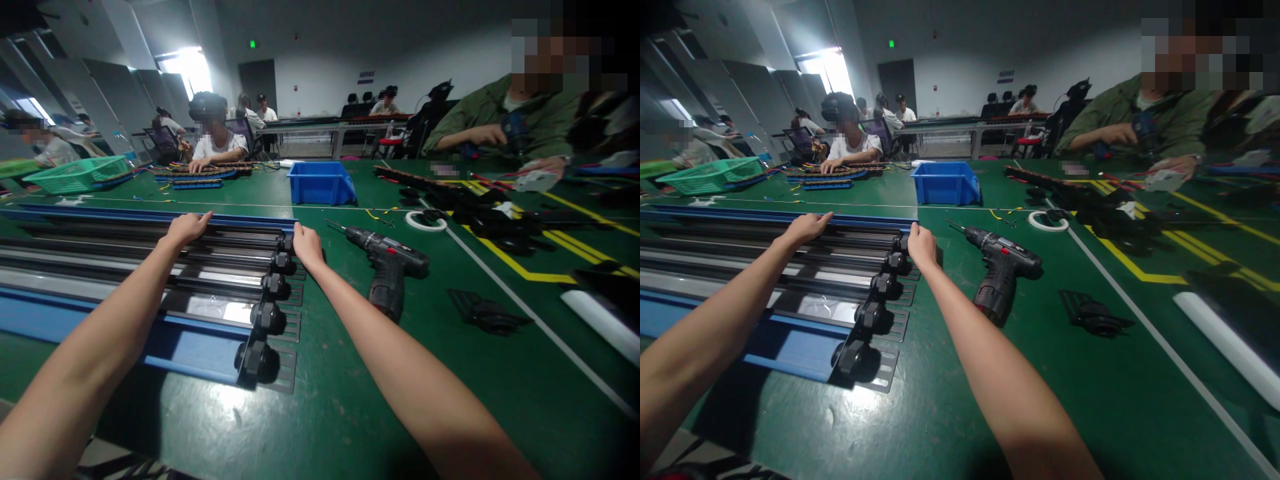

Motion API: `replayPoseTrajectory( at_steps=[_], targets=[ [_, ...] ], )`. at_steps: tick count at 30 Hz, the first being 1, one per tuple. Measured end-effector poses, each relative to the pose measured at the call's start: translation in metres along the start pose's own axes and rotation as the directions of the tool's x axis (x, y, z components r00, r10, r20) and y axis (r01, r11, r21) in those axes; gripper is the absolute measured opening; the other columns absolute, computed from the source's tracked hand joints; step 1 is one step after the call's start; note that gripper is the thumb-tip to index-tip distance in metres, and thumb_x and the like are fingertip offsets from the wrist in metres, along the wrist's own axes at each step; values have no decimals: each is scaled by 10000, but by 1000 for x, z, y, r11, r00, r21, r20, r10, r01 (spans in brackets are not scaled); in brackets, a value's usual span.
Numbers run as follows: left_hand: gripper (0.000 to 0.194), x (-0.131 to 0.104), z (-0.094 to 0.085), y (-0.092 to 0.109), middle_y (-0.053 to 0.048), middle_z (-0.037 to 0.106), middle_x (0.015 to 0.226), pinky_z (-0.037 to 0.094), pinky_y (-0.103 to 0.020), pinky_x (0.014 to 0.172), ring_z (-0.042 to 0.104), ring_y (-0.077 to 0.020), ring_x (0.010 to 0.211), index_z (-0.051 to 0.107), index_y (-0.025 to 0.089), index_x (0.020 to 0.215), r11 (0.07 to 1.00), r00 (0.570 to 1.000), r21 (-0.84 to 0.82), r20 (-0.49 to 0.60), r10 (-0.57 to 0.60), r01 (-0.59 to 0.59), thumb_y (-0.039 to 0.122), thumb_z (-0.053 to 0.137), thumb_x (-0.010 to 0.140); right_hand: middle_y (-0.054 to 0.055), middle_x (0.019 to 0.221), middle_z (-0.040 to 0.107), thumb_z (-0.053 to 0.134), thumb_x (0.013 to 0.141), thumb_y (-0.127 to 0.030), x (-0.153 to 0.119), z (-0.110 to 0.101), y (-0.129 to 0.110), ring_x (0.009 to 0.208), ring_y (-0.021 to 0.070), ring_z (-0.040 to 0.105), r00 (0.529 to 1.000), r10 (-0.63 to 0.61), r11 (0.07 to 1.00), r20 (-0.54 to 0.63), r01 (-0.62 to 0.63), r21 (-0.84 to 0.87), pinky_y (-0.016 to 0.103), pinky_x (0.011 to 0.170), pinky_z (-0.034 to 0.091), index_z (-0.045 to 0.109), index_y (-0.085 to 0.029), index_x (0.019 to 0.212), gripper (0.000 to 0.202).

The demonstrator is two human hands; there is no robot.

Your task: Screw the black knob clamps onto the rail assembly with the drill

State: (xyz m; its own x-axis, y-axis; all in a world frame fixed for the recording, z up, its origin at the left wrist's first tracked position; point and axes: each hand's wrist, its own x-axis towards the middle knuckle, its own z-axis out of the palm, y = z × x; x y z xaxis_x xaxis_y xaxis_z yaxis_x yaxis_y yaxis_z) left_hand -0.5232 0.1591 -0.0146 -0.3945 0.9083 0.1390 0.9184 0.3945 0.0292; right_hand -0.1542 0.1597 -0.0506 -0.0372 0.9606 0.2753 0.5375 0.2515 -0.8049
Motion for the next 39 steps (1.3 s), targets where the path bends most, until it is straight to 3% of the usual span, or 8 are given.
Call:
replayPoseTrajectory(
  at_steps=[5,10,16,23,29,35,39],
  targets=[
    [1002,-7,-5,-4,-311,664,1207,408,-487,986,585,-441,1200,711,2,1166,1000,1000,20,1,-21,21,739,83,909,143,969,760,274,1038,-424,1,3,2,940,264,686,997,5,997,-72,1,78,302,827,449,730,-182,833,556],
    [924,-4,-6,-9,-272,649,1272,383,-491,1020,560,-429,1245,700,62,1223,1000,999,14,36,-18,17,717,124,921,115,944,767,298,1028,-409,-2,3,7,905,233,692,986,38,983,-162,-7,186,282,820,456,747,-178,860,532],
    [756,-5,-7,-6,-205,666,1283,361,-500,1036,556,-412,1245,702,168,1238,999,999,9,27,-42,42,696,278,903,99,912,772,499,924,-275,-4,3,12,844,214,690,990,-34,976,-134,61,210,267,776,472,767,-153,888,297],
    [772,-6,-9,-7,-266,707,1124,379,-546,967,585,-467,1149,748,125,1080,997,997,-27,5,-74,75,727,317,864,114,984,774,517,909,-272,-1,4,17,895,209,702,991,-54,968,-120,82,237,273,813,489,768,-125,978,299],
    [773,-6,-7,-8,-262,712,1104,386,-533,962,600,-458,1121,747,121,1079,996,997,-24,-10,-81,81,725,312,868,108,990,772,486,937,-298,-4,2,14,897,208,691,993,-39,980,-109,59,192,261,802,474,764,-135,972,325],
    [799,-6,-5,-9,-238,734,1062,423,-469,926,622,-438,1113,759,142,1125,1000,999,-3,-52,1,-1,725,266,889,110,900,757,377,994,-371,-6,1,11,850,198,671,989,0,978,-146,31,206,256,805,454,736,-144,864,444],
    [759,-10,-7,-3,-175,765,961,458,-368,855,668,-371,1030,778,164,1094,979,981,-79,-78,180,-186,710,287,900,120,1019,751,381,987,-348,-6,-1,5,962,201,673,981,37,959,-189,19,284,271,884,466,713,-143,985,390]
  ],
)
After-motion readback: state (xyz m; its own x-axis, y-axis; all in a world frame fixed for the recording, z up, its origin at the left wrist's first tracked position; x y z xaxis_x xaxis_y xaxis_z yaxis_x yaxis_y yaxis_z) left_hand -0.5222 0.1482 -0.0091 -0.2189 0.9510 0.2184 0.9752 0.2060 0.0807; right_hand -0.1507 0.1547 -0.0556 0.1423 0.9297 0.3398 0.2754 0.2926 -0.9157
